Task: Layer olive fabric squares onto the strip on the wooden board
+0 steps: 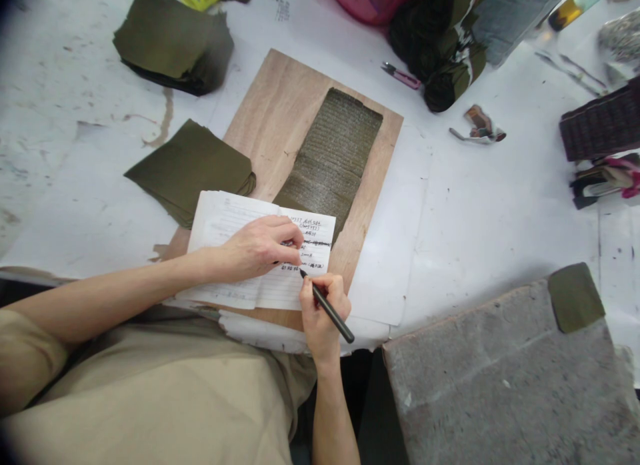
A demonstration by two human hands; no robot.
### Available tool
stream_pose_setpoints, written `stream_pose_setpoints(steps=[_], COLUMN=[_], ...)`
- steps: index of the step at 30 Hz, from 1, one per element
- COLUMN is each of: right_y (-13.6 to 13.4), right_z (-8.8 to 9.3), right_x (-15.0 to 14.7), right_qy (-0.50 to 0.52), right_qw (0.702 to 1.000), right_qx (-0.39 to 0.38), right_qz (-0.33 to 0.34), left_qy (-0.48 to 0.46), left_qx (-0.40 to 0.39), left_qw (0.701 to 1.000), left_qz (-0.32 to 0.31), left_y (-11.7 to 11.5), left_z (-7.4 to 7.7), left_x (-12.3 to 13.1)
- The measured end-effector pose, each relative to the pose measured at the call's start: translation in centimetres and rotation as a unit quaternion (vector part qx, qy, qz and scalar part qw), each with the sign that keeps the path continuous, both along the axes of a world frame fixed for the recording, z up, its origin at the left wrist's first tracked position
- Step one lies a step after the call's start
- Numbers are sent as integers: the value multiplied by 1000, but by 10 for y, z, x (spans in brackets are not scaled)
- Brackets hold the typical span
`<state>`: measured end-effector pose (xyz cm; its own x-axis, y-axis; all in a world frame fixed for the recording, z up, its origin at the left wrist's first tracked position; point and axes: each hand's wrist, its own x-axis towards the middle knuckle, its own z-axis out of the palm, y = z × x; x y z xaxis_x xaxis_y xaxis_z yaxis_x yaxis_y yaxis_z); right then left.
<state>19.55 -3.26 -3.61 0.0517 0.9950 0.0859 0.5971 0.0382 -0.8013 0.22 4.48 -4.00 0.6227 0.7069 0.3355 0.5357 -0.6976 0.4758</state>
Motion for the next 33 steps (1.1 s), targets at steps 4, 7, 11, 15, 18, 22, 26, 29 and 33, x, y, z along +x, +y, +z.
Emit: stream_pose_setpoints(steps=[4, 7, 11, 15, 18, 22, 26, 29, 33], right_y=[0, 1, 1, 1, 1, 1, 2, 2, 3], right_z=[0, 1, 2, 1, -1, -1, 0, 2, 2], right_x=[0, -1, -1, 0, 1, 1, 0, 0, -1], right_qy=[-7, -12, -4, -7, -7, -10, -14, -17, -23], right_qw=[1000, 1000, 1000, 1000, 1000, 1000, 1000, 1000, 999], right_qx=[1, 7, 7, 0, 0, -4, 5, 16, 20], right_qz=[-1, -1, 3, 3, 3, 5, 8, 12, 14], left_qy=[2, 2, 1, 2, 3, 4, 3, 4, 3], left_qx=[-2, 0, -5, -2, -3, -5, -5, -6, -5], left_qw=[1000, 1000, 1000, 1000, 1000, 1000, 1000, 1000, 1000], left_qz=[-2, -2, -3, -1, -2, -3, -4, -4, -6], left_y=[0, 1, 0, 0, 0, 0, 0, 0, 0], left_z=[0, 0, -1, -2, -3, -1, -1, -2, -3], left_x=[0, 0, 0, 0, 0, -1, 0, 0, 0])
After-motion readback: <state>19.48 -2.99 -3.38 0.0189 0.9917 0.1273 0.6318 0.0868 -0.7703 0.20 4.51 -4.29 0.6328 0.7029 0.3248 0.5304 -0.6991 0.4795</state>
